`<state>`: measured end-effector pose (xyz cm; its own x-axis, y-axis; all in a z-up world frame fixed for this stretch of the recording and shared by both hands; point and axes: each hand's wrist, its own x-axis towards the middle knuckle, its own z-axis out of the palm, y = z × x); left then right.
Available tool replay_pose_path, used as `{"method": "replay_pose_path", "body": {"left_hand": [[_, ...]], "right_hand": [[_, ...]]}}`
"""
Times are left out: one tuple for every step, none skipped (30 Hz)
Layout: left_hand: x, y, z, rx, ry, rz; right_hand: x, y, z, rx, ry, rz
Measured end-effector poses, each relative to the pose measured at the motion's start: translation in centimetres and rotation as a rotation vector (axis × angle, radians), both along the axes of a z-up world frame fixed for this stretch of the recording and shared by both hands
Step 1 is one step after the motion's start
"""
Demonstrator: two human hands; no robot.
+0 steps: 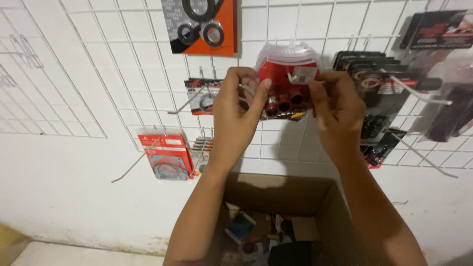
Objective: Clean and organize automotive parts from a box onto a display rack.
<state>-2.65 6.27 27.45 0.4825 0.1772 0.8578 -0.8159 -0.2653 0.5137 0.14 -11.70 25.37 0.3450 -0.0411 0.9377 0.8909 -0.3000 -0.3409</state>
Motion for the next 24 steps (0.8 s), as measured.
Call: {"method": "replay_pose_path", "body": {"left_hand": [[-0.7,0.4,0.0,-0.002,0.016,0.000],[-1.3,0.7,0.0,0.048,0.018,0.056],[-2.0,1.1,-0.2,0.097,0.027,0.109],[-3.3,1.2,-0.7,0.095,0.049,0.107],[-4.6,1.4,-1.2,0.112,0.019,0.181],[-5.8,1.6,-1.6,0.131,-0.011,0.255],[-6.4,1.8,-2.7,0.137,0.014,0.248],[-7.0,2.1,-3.7,0.134,0.103,0.127],[-7.7,2.4,-4.8,0.126,0.188,0.007],[-7.5,2.8,-5.8,0.126,0.210,0.001],[-7.3,3.4,-6.8,0.315,0.363,-0.018],[-7.2,3.9,-7.8,0.507,0.513,-0.043],[-6.1,3.8,-8.8,0.511,0.532,-0.051],[-5.1,3.8,-9.8,0.717,0.633,-0.107],[-4.1,3.8,-10.8,0.926,0.729,-0.165],[-3.2,3.3,-12.3,0.931,0.744,-0.176],[-2.1,2.8,-13.6,0.960,0.767,-0.137],[-1.0,2.3,-15.0,0.989,0.789,-0.097],[0.2,1.9,-16.9,0.990,0.797,-0.106],[1.4,1.4,-18.8,1.034,0.872,-0.156],[2.6,1.0,-20.8,1.076,0.948,-0.207],[3.7,0.6,-23.2,1.076,0.958,-0.216],[4.9,0.2,-25.5,1.114,1.030,-0.240],[6.0,-0.2,-27.9,1.152,1.102,-0.265]], "right_hand": [[-0.4,-0.1,-0.3,-0.002,0.016,0.000],[-0.8,-0.1,-0.6,-0.025,-0.014,-0.045],[-1.3,-0.2,-1.0,-0.051,-0.037,-0.090],[-2.4,0.0,-2.4,-0.055,-0.015,-0.091],[-3.6,0.2,-3.9,-0.100,0.018,-0.132],[-4.8,0.4,-5.4,-0.146,0.052,-0.172],[-4.8,0.4,-6.9,-0.146,0.079,-0.176],[-4.8,0.4,-8.3,-0.231,0.129,-0.168],[-4.9,0.3,-9.7,-0.319,0.176,-0.159],[-4.4,0.4,-10.4,-0.321,0.198,-0.160],[-3.9,0.5,-11.1,-0.508,0.474,-0.164],[-3.4,0.7,-11.8,-0.694,0.751,-0.160],[-1.5,0.3,-14.1,-0.693,0.772,-0.155],[0.3,0.0,-16.6,-0.939,0.877,-0.077],[2.1,-0.4,-19.0,-1.184,0.974,0.009],[2.9,0.1,-21.5,-1.180,0.991,0.018],[4.1,0.5,-23.6,-1.383,1.058,0.001],[5.3,0.9,-25.8,-1.588,1.119,-0.015],[6.1,0.9,-29.9,-1.588,1.131,-0.009],[6.9,0.9,-34.0,-1.728,1.213,0.022],[7.5,0.9,-38.2,-1.871,1.294,0.059],[6.7,0.3,-44.1,-1.873,1.304,0.069],[6.0,-0.2,-49.8,-1.778,1.289,-0.166],[5.5,-0.3,-55.3,-1.676,1.266,-0.396]]}}
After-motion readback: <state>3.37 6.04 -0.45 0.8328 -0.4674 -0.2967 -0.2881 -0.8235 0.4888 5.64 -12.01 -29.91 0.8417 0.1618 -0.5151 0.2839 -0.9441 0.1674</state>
